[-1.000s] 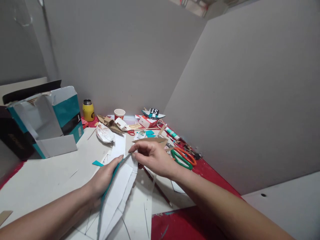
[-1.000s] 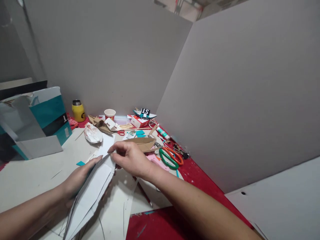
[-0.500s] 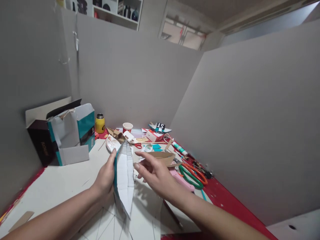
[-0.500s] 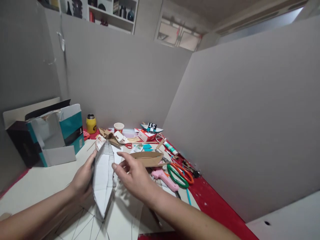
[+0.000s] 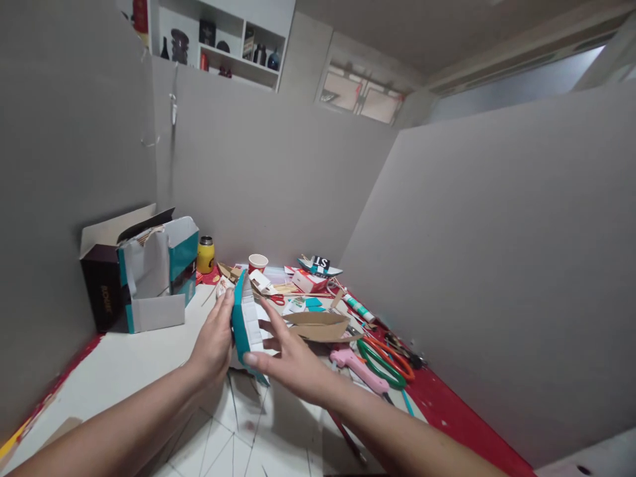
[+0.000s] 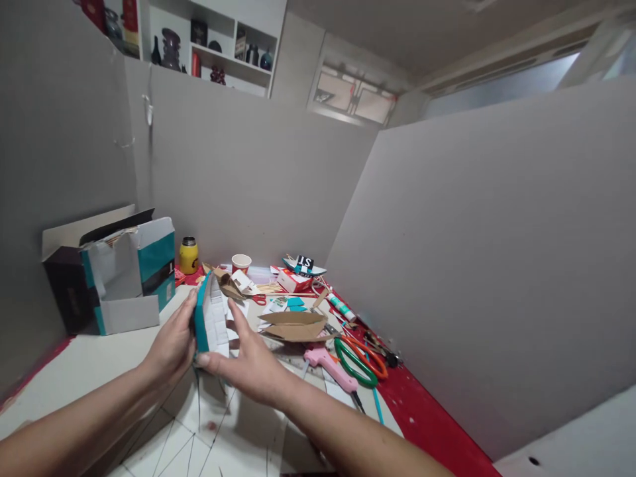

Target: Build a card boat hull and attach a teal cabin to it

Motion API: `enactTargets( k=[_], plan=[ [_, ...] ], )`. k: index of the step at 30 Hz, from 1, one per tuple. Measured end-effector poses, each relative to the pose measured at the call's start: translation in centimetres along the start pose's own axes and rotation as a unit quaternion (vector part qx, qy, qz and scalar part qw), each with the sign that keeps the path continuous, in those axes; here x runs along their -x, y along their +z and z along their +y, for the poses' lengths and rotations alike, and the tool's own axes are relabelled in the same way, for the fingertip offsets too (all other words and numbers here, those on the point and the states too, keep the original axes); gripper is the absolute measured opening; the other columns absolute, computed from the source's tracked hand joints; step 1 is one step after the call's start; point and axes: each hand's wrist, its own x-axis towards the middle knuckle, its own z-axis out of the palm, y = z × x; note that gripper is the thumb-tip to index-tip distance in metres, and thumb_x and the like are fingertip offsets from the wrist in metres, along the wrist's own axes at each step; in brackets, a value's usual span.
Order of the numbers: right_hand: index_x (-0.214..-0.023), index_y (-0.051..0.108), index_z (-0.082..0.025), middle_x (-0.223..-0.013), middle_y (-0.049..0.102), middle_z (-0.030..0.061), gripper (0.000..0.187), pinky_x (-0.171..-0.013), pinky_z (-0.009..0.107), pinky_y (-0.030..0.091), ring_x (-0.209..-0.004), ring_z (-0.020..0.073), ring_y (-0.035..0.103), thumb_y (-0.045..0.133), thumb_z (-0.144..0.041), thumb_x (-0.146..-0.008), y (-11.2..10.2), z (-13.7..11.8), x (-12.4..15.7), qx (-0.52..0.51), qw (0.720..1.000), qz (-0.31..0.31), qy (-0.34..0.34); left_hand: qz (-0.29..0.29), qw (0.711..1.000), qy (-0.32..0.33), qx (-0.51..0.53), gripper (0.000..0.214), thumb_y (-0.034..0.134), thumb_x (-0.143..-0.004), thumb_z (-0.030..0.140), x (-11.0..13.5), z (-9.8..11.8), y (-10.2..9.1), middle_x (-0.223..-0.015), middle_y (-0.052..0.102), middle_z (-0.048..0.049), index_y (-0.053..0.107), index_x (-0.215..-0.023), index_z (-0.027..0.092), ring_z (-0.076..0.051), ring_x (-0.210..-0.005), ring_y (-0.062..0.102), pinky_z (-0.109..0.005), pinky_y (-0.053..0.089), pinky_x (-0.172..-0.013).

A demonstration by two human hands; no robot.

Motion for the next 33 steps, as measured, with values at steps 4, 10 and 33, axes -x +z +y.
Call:
enactTargets(
  k=[4,10,33],
  plan=[
    [-0.15,0.009,-0.027,-0.14,0.045,0.0169,0.101,-0.085,0.041,0.051,-0.101,0.0235,0.063,0.073,-0.026,-0.073,0.1,0.5,-0.1,-0.07,0.997,-0.032,0.004,-0.026,0.999,-0.02,-0.012,0.03,0.067,-0.082,0.037,0.8,0.6,0.3,-0.125,0.065,-0.0015,0.064,-0.109,0.024,-0.022,-0.122,0.054,-0.023,0.049,-0.087],
    [-0.148,0.029,-0.022,-0.141,0.048,0.0153,0.082,-0.098,0.047,0.043,-0.117,0.0288,0.055,0.064,-0.02,-0.074,-3.6,0.7,0.9,0.125,0.991,-0.031,-0.039,-0.042,0.996,-0.072,-0.032,0.028,0.054,-0.089,0.041,-0.7,2.3,0.0,-0.093,0.067,-0.0052,0.062,-0.103,0.018,-0.015,-0.082,0.065,-0.025,0.052,-0.069],
    [-0.115,0.065,-0.022,-0.111,0.069,0.0082,0.04,-0.074,0.03,0.045,-0.095,0.0246,0.063,0.06,-0.016,-0.076,-14.5,6.8,0.6,0.536,0.844,-0.001,0.02,-0.208,0.902,-0.196,-0.325,0.044,0.073,-0.068,0.047,-4.0,0.0,-3.2,-0.087,0.07,-0.0059,0.064,-0.097,0.015,-0.018,-0.078,0.063,-0.027,0.045,-0.068]
  ],
)
